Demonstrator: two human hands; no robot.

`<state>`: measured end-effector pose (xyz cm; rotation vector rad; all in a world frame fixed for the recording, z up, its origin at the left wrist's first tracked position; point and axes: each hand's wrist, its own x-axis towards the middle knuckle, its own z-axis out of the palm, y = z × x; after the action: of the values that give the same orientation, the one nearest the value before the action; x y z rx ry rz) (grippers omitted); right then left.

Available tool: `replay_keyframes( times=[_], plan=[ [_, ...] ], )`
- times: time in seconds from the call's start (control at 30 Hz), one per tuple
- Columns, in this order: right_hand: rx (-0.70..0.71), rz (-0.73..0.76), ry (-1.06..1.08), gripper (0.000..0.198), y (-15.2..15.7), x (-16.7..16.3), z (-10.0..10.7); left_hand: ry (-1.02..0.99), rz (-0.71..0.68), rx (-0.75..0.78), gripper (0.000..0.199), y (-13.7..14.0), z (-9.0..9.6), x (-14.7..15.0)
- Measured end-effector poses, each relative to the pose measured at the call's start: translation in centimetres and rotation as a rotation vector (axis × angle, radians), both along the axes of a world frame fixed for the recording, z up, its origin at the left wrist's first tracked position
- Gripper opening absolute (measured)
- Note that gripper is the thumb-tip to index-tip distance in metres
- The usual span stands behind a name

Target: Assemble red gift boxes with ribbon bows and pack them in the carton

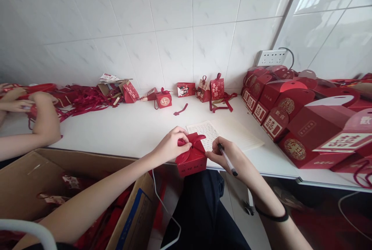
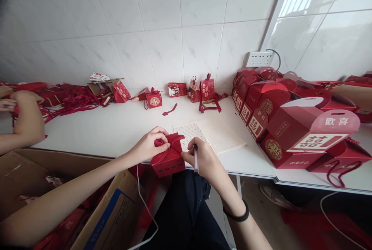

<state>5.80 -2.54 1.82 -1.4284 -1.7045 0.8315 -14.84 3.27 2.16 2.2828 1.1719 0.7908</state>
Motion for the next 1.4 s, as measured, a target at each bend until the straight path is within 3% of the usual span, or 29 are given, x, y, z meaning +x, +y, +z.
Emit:
replay_keyframes(
  times=[0.1,0.2,0.27,0.33,0.4,0.5,0.63,0.77,1.03,1.2,1.3,1.4],
  plan=[
    [0.129,-0.104,-0.056,0.020,-0.8,0.0,-0.2,-0.010,-0.009,-0.011,0.015,0.1,-0.1,0.1],
    [0.557,-0.244,-0.138,0.018,-1.9,-1.4,-0.5,-0.032,-0.040,-0.031,0.015,0.3,-0.1,0.0],
    [0.788,-0.145,-0.192,0.017,-2.7,-3.1,-0.9,-0.041,-0.077,-0.053,0.013,0.3,-0.1,0.0],
    [0.883,0.020,-0.269,0.018,-3.1,-5.1,-1.7,-0.038,-0.103,-0.069,0.010,0.4,-0.1,-0.1],
    [0.919,0.054,-0.368,0.018,-3.1,-6.9,-2.6,-0.035,-0.097,-0.067,0.007,0.4,-0.2,-0.2],
    [0.914,-0.085,-0.436,0.019,-2.7,-8.9,-3.8,-0.043,-0.069,-0.054,0.006,0.6,-0.5,-0.2],
    [0.882,-0.150,-0.284,0.023,-2.2,-9.6,-4.1,-0.051,-0.060,-0.062,0.005,0.6,-0.7,-0.2],
    [0.902,-0.113,-0.134,0.024,-2.2,-9.3,-4.1,-0.057,-0.033,-0.078,0.005,0.6,-0.7,0.0],
    [1.026,0.020,-0.107,0.020,-3.3,-9.9,-4.2,-0.086,-0.047,-0.094,0.011,0.4,-0.6,0.0],
    [1.006,0.129,0.029,0.017,-3.4,-8.9,-2.8,-0.076,-0.053,-0.111,0.011,0.6,-0.7,-0.1],
    [0.841,-0.052,0.202,0.018,-1.8,-5.8,-1.2,-0.073,-0.079,-0.116,0.012,0.7,-0.7,-0.2],
    [0.475,-0.175,0.185,0.021,0.6,-2.6,-0.1,-0.078,-0.115,-0.121,0.013,0.7,-0.5,-0.2]
  ],
)
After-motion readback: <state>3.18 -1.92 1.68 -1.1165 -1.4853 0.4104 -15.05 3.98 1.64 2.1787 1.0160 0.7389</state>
